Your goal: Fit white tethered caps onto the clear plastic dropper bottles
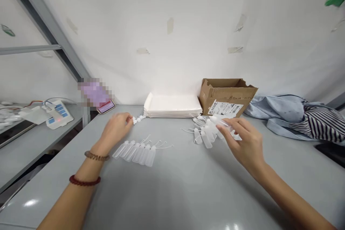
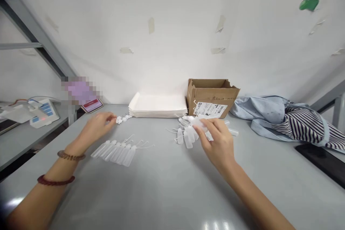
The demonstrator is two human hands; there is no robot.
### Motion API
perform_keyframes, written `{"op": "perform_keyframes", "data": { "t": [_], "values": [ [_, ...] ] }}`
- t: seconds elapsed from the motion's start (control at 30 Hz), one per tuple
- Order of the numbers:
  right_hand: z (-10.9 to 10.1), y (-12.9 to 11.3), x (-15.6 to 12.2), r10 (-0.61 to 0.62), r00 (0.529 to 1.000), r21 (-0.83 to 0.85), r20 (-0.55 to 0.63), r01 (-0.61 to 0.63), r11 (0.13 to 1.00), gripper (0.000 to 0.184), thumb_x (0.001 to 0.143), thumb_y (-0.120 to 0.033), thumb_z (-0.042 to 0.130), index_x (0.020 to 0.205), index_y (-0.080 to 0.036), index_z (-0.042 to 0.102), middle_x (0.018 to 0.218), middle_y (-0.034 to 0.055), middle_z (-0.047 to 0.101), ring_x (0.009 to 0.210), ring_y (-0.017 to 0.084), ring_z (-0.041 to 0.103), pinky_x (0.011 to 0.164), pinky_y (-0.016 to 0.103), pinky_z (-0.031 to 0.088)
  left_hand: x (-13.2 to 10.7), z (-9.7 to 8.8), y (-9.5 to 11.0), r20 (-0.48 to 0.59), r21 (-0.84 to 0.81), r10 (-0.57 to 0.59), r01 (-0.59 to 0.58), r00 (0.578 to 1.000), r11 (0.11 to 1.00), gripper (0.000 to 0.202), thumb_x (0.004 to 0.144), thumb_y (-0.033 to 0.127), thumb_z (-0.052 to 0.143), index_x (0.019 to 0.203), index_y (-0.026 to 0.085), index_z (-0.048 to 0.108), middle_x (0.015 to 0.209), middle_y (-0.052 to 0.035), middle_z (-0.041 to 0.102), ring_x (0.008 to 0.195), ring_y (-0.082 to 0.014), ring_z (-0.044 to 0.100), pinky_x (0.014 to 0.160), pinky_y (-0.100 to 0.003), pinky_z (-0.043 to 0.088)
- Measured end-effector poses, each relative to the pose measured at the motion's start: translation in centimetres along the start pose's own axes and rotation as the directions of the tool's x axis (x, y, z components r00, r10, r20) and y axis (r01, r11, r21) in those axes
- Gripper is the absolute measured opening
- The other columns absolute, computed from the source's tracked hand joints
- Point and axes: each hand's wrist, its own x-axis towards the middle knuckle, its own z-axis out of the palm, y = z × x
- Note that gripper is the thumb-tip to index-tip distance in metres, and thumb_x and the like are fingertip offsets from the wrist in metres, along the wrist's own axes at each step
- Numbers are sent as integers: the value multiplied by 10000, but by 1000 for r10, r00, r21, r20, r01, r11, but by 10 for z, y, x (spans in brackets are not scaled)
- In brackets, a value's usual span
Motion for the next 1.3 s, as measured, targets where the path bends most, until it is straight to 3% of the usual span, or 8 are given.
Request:
{"op": "perform_keyframes", "data": {
  "t": [0.13, 0.27, 0.43, 0.67, 0.93, 1.17, 1.3],
  "values": [
    [10, 14, -2, 73, 996, -64, 45, -70, 996, 233, 870, -363, 534, 891, -179, 676, 768, 61, 593, 693, 185, 543, 536, 281, 419, 11, 5, -39, -29, 50, -25, 26, 999, 998, 353, 793, 298, 422, 991, 98, 635, 903, -160, 681, 920, -345, 581, 831, -452, 406],
    [24, 27, -5, 23, 995, -168, 97, -7, 986, 299, 891, -381, 500, 928, -153, 690, 754, 68, 600, 709, 192, 536, 562, 287, 407, 13, 11, -49, 62, 29, 37, -39, 997, 999, 372, 792, 300, 431, 1054, 137, 637, 950, -116, 689, 893, -283, 612, 808, -377, 440],
    [32, 36, -5, -6, 990, -215, 139, 36, 976, 316, 895, -363, 497, 1013, -135, 682, 781, 83, 622, 744, 215, 513, 525, 278, 361, 14, 21, -50, 110, 28, 74, -77, 991, 997, 380, 791, 318, 444, 1059, 146, 652, 964, -125, 690, 935, -293, 598, 830, -385, 437],
    [26, 31, -5, -48, 988, -283, 145, 88, 955, 317, 884, -381, 515, 1058, -163, 664, 866, 89, 626, 802, 225, 511, 481, 251, 333, 15, 28, -48, 83, 37, 70, -73, 994, 997, 435, 818, 456, 408, 1000, 172, 683, 1002, -108, 686, 947, -299, 581, 862, -405, 421],
    [21, 32, -3, -71, 984, -276, 161, 114, 954, 320, 885, -372, 508, 1028, -127, 657, 904, 116, 619, 840, 251, 512, 552, 305, 414, 16, 36, -42, 60, 9, 68, -69, 996, 998, 396, 770, 481, 462, 850, 170, 694, 936, -103, 685, 907, -286, 586, 838, -374, 425],
    [20, 34, -4, 9, 974, -229, 226, 44, 972, 316, 886, -386, 482, 1033, -138, 614, 932, 112, 616, 860, 266, 523, 633, 354, 460, 12, 29, -26, 59, -69, -9, 13, 998, 998, 338, 757, 450, 480, 803, 180, 678, 883, -65, 711, 838, -251, 622, 732, -303, 453],
    [21, 36, -4, -3, 975, -211, 222, 52, 976, 301, 883, -382, 489, 1035, -142, 589, 952, 118, 605, 875, 273, 526, 693, 382, 469, 10, 23, -22, 34, -99, -86, 89, 996, 991, 312, 752, 447, 492, 773, 192, 670, 813, -37, 723, 806, -243, 637, 704, -287, 459]
  ]
}}
